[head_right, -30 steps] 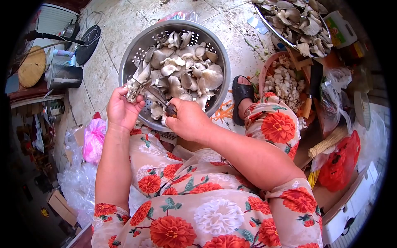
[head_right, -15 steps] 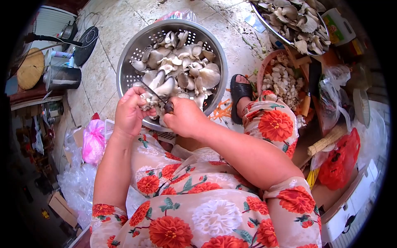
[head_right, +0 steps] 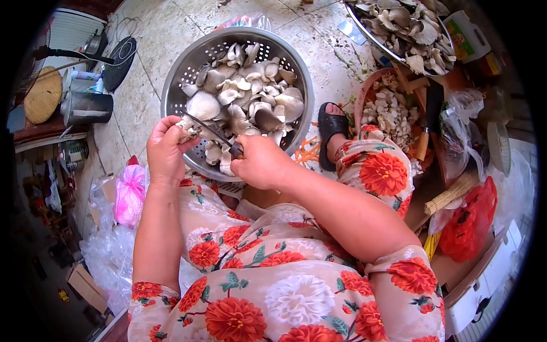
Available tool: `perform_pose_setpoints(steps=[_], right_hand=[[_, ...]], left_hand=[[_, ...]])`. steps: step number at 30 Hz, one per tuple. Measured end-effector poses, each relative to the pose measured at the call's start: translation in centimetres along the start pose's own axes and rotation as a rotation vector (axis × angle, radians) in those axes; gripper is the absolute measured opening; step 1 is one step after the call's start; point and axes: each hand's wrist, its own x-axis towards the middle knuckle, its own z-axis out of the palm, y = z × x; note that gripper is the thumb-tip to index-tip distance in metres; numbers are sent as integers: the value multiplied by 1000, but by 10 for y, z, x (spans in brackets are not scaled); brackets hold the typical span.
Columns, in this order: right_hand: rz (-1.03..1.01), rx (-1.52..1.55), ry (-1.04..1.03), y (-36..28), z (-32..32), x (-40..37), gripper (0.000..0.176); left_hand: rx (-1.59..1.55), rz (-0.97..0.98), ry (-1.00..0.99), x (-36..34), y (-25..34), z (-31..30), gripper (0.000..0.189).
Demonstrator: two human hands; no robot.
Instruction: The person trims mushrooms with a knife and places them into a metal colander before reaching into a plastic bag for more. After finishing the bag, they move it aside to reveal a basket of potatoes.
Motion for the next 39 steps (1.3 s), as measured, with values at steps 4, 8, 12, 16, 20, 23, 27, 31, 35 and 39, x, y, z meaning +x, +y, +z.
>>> perform_pose_setpoints(steps=[4,8,12,16,20,23,27,31,35,39], right_hand=[[20,67,-21,-3,-3,-5,27],[15,-30,-1,3,-2,3,28],[70,35,-38,2,-2,5,27],[111,123,-75,-3,-6,-2,23],[172,299,-82,-4,-5,-5,19],[174,402,-51,-3,-3,-6,17],[70,327,-17,0,4,-8,19],[-54,207,45,6,13,-4,21],[-53,164,45,2,13,-4,22],[-67,88,80,2,17,-3,23]], left_hand=[[9,-2,-4,-2,0,1,16],[166,10,-148,-8,-10,8,16],[240,76,-147,-6,-8,7,14],[59,1,-26,3,-1,-1,19],[-133,-114,16,4,3,-4,21],[-275,-205,9,7,2,-8,21],[-470,-302,-46,14,-4,-13,23],[-589,-334,-68,13,-2,-9,25],[-648,-353,-93,14,-6,-12,27],[-661,-397,-199,9,-6,-7,29]])
